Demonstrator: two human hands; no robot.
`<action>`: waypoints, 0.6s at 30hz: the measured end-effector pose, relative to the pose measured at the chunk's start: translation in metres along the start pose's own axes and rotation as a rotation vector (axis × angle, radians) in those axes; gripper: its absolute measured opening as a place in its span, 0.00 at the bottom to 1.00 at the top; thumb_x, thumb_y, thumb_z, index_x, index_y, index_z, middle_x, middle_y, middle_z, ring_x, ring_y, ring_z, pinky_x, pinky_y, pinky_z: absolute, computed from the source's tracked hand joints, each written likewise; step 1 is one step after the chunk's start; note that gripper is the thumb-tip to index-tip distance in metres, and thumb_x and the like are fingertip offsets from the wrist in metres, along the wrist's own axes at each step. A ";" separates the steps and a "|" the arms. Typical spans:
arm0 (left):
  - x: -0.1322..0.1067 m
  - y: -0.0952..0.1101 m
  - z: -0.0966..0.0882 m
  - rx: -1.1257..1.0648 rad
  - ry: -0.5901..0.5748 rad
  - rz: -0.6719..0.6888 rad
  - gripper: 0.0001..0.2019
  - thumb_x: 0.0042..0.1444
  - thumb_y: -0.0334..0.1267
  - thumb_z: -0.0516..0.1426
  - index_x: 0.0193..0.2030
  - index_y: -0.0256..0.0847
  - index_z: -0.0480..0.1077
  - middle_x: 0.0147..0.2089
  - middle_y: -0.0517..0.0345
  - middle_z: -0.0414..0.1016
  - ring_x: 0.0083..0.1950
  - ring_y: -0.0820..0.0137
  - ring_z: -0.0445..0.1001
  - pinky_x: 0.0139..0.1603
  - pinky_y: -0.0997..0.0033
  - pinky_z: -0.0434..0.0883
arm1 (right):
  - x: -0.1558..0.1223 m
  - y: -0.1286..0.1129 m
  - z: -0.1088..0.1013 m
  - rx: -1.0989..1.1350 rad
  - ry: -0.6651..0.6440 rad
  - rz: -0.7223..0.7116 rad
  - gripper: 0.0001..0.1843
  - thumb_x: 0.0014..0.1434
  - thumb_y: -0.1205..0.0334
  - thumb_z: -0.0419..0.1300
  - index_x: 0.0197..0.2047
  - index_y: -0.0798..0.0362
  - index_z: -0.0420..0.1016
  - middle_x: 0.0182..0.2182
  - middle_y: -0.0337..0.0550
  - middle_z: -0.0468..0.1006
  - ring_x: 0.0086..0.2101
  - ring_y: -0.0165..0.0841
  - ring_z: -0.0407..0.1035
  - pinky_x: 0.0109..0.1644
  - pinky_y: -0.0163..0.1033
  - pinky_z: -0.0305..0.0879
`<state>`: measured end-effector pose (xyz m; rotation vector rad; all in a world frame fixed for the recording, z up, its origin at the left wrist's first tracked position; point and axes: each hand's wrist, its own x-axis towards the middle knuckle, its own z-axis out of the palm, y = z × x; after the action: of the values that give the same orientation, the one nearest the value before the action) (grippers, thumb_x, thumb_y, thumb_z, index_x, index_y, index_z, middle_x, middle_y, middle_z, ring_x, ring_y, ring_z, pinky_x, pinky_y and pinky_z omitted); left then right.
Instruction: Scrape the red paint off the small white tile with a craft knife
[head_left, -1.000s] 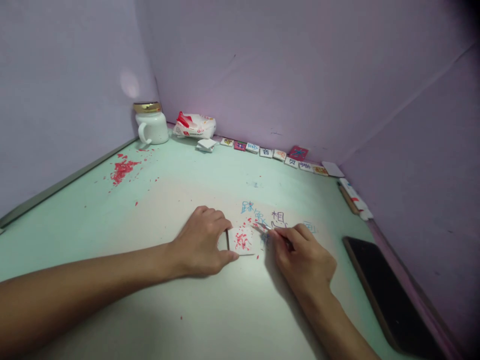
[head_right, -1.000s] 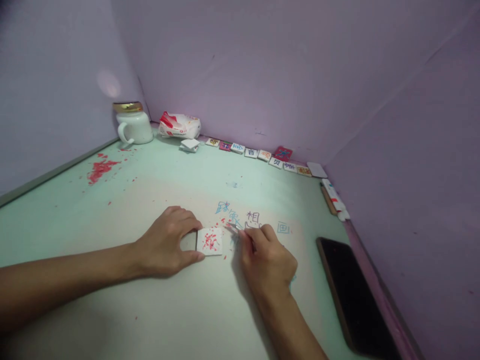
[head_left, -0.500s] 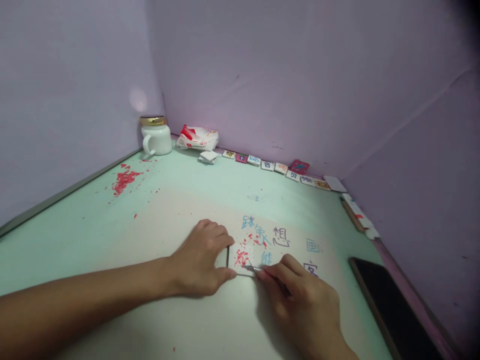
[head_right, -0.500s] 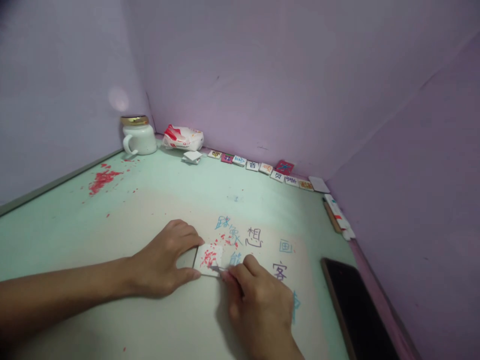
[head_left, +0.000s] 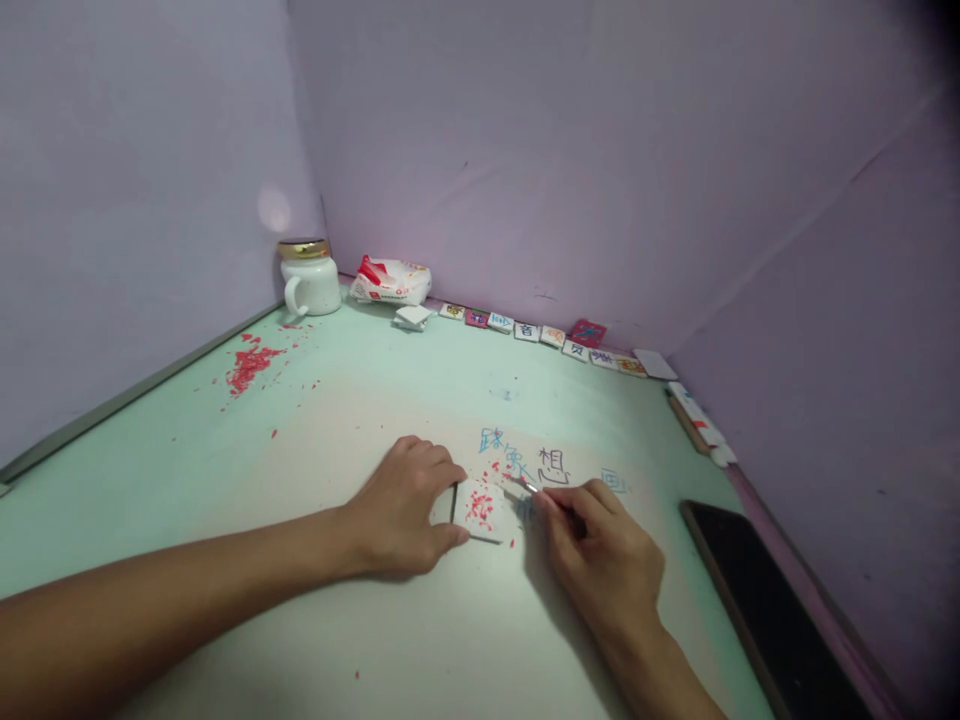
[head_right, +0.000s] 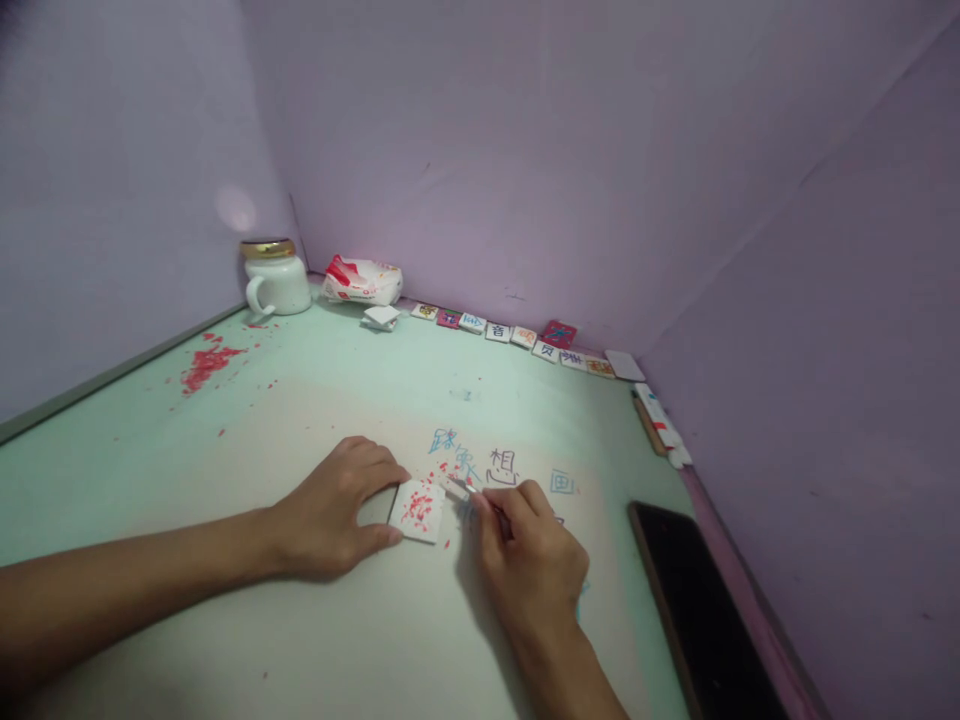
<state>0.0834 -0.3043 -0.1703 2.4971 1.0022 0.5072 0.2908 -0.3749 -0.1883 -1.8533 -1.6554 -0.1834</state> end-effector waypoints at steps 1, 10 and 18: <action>0.000 0.000 0.000 -0.003 0.004 -0.001 0.20 0.43 0.40 0.64 0.44 0.34 0.73 0.40 0.48 0.73 0.44 0.57 0.69 0.52 0.52 0.62 | -0.002 -0.001 -0.003 0.039 -0.021 -0.006 0.17 0.60 0.50 0.54 0.30 0.49 0.78 0.25 0.35 0.74 0.21 0.26 0.66 0.24 0.32 0.54; 0.002 -0.002 -0.002 -0.009 -0.063 0.049 0.21 0.47 0.39 0.61 0.48 0.33 0.71 0.42 0.47 0.72 0.44 0.57 0.68 0.53 0.51 0.60 | -0.010 -0.012 -0.009 -0.011 -0.160 -0.139 0.18 0.62 0.51 0.51 0.29 0.47 0.78 0.23 0.33 0.72 0.19 0.26 0.66 0.22 0.33 0.50; 0.005 -0.004 -0.001 -0.013 -0.095 0.044 0.21 0.46 0.40 0.62 0.48 0.35 0.71 0.42 0.48 0.72 0.44 0.57 0.67 0.52 0.52 0.61 | 0.007 -0.001 0.000 -0.098 -0.072 0.057 0.15 0.60 0.52 0.55 0.30 0.49 0.79 0.27 0.36 0.75 0.24 0.28 0.68 0.24 0.33 0.51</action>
<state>0.0839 -0.2981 -0.1702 2.5108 0.9075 0.4033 0.2911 -0.3690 -0.1844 -1.9992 -1.6655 -0.1784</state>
